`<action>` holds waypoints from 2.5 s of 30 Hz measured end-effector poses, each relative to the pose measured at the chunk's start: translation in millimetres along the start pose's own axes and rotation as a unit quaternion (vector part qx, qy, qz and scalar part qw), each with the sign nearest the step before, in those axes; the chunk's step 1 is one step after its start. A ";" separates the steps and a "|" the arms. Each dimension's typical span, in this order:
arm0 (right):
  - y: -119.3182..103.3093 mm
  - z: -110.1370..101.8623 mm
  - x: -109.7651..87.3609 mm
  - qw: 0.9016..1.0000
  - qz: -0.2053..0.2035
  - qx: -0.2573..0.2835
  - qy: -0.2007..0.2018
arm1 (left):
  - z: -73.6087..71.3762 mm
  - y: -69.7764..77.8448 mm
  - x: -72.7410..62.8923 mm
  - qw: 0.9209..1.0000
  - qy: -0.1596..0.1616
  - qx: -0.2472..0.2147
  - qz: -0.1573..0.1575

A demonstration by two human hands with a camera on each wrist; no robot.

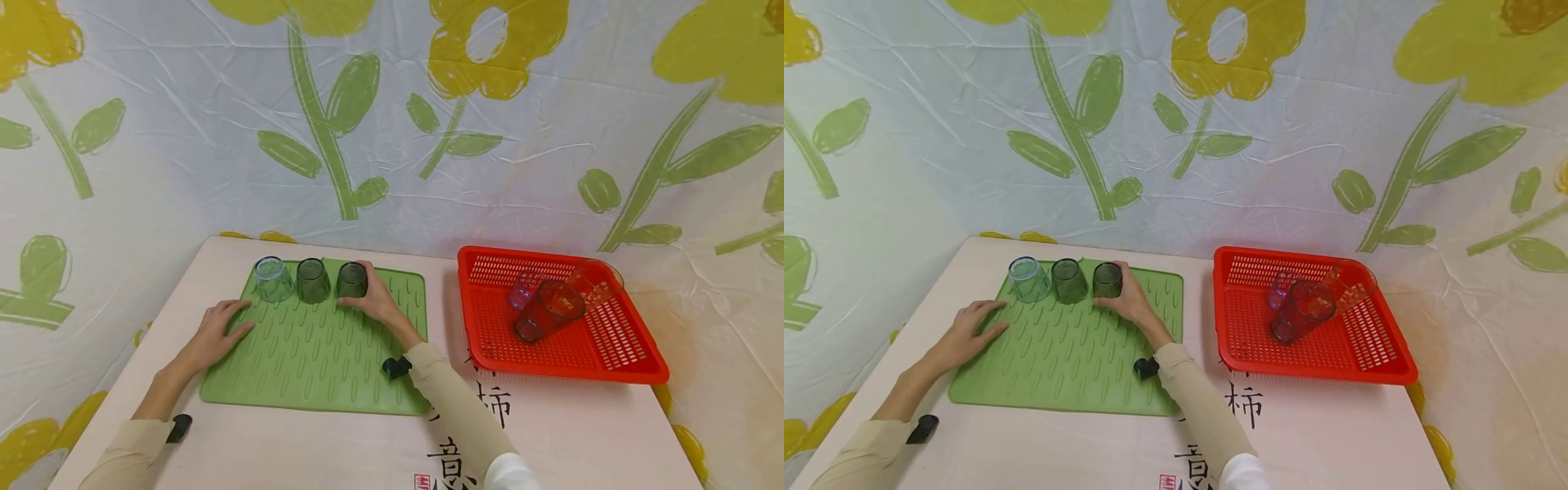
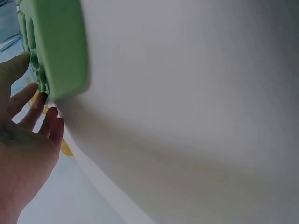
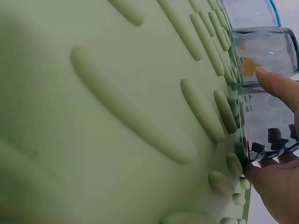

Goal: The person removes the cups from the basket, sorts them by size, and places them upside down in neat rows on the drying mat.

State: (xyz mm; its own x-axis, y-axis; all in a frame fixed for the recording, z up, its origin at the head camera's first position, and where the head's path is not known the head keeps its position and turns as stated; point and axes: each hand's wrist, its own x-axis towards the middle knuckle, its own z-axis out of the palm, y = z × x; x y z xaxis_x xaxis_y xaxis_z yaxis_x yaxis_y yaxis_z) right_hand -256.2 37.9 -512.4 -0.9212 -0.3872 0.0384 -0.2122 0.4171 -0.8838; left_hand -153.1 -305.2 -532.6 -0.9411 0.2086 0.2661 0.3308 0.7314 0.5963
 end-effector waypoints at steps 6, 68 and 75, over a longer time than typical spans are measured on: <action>-1.1 1.3 0.4 1.000 0.000 -0.003 -0.002 | -2.0 -1.7 1.8 1.000 -0.018 -0.020 0.009; -66.7 -148.5 -105.6 0.995 -0.050 -0.069 0.053 | -0.5 -14.5 0.7 0.998 -0.039 -0.038 0.019; -65.5 -182.9 -110.0 0.992 -0.021 -0.111 0.063 | -1.5 -13.7 1.1 0.998 -0.042 -0.041 0.018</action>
State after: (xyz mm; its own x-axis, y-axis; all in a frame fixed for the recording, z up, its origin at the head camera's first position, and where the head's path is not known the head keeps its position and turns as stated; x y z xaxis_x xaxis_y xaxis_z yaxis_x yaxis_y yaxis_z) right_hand -200.6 203.5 -373.5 -0.9407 -0.3073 0.1436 -0.3045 0.5787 -0.7565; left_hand -158.6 -316.0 -539.3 -0.9301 0.2896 0.2257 0.3653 0.6682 0.6481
